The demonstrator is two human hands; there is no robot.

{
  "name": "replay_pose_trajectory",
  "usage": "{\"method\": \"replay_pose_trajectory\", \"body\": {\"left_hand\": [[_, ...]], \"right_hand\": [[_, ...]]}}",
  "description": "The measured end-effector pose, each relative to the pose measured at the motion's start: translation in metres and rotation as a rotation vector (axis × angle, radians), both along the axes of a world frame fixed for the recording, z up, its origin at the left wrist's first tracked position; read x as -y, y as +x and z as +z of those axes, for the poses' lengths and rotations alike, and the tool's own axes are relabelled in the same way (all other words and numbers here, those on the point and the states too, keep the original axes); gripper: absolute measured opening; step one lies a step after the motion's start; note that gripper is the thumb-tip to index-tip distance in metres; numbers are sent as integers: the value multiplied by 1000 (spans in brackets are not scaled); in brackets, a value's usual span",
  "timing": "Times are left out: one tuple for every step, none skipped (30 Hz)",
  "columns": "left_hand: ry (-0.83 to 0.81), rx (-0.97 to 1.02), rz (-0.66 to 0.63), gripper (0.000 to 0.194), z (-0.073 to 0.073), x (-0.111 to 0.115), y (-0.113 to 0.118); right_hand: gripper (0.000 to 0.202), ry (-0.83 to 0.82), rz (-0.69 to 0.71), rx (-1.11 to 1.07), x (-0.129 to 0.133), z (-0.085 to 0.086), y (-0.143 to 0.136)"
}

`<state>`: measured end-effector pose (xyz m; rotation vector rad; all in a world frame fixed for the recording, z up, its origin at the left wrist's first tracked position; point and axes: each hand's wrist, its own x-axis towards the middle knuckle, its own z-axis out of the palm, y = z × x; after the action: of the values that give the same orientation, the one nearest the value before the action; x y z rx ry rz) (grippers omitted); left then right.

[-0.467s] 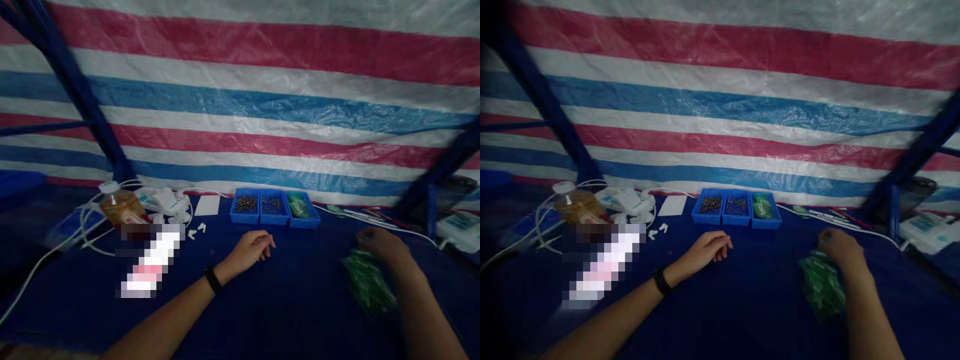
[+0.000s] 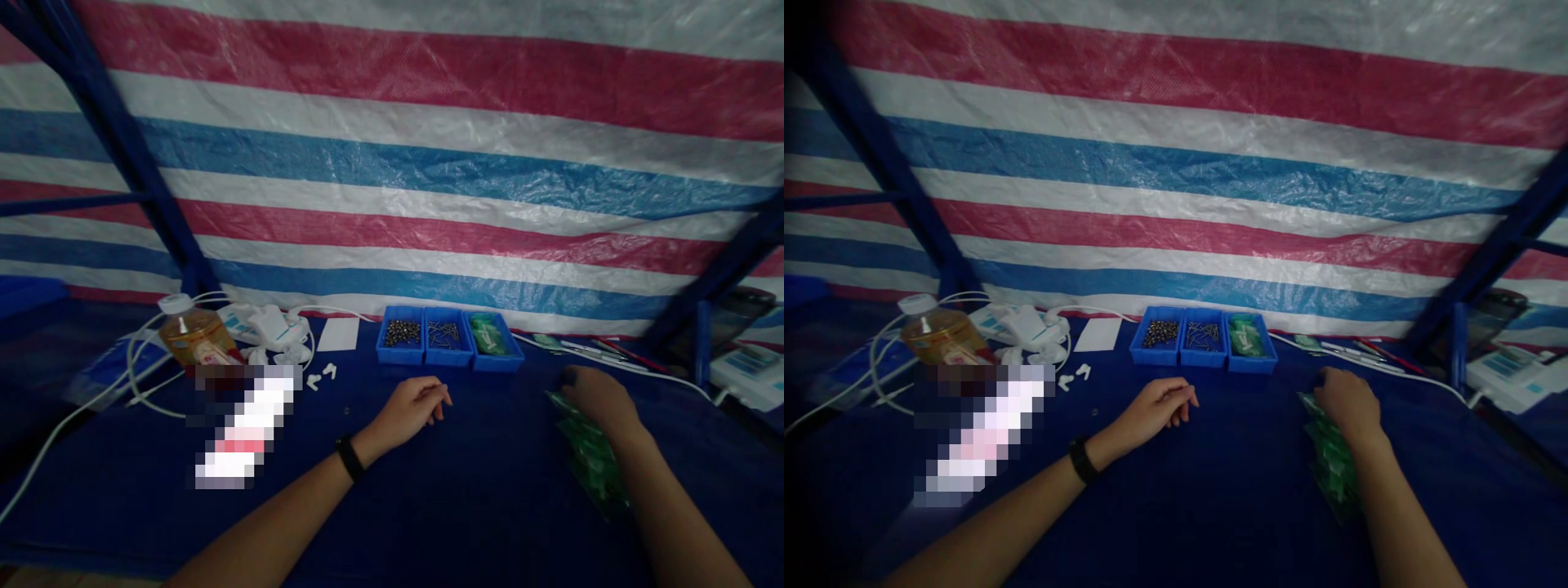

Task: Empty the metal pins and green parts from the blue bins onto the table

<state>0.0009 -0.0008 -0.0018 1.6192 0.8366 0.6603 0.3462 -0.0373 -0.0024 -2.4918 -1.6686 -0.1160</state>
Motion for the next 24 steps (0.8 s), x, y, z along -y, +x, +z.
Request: {"method": "replay_pose_trajectory", "body": {"left_hand": [[4,-2,1,34,0,0,0],[9,-1,1,34,0,1,0],[15,1,-1,34,1,1,0],[22,3,-2,34,1,1,0],[28,4,-4,34,2,2,0],[36,0,-6,34,3,3,-1],[45,-7,-11,35,5,4,-2],[57,-16,-16,35,7,6,-3],[69,-24,-25,35,10,8,-3],[80,-31,-40,35,12,11,-3],[87,-33,-61,36,14,14,-3],[88,-26,-88,38,15,16,-2],[82,-4,-119,40,15,19,-1],[66,29,-145,42,14,21,2],[44,72,-158,42,12,22,4],[18,120,-154,43,10,23,6],[-8,165,-132,44,7,23,9],[-34,200,-101,45,5,23,10],[-57,222,-65,45,4,22,11],[-73,233,-35,46,3,21,12],[-85,239,-14,46,2,20,12],[-95,241,2,45,3,19,11],[-102,242,15,45,3,19,10],[-111,242,27,45,4,18,10]], "right_hand": [[35,-7,-11,10,-1,1,-3],[34,-2,-27,14,-3,4,-6],[33,19,-33,0,-4,8,-11],[32,69,-31,-35,-5,13,-16],[29,145,-20,-95,-5,18,-22],[26,239,3,-191,-5,23,-29],[23,350,39,-330,-3,28,-38],[21,461,89,-507,-1,32,-49],[24,552,148,-713,2,35,-61],[28,620,202,-935,5,36,-76],[30,641,248,-1123,8,36,-92],[31,643,276,-1262,10,34,-110],[31,634,292,-1358,12,32,-126],[30,612,316,-1431,14,29,-141],[31,581,339,-1481,15,27,-154],[32,544,353,-1512,16,25,-163],[33,489,361,-1533,16,24,-169],[36,415,360,-1542,17,23,-170],[39,321,360,-1534,17,23,-169],[41,218,372,-1512,18,24,-166],[41,125,400,-1482,18,25,-161],[41,63,437,-1453,19,27,-156],[41,51,474,-1435,19,29,-151],[41,92,497,-1435,18,32,-147]]}}
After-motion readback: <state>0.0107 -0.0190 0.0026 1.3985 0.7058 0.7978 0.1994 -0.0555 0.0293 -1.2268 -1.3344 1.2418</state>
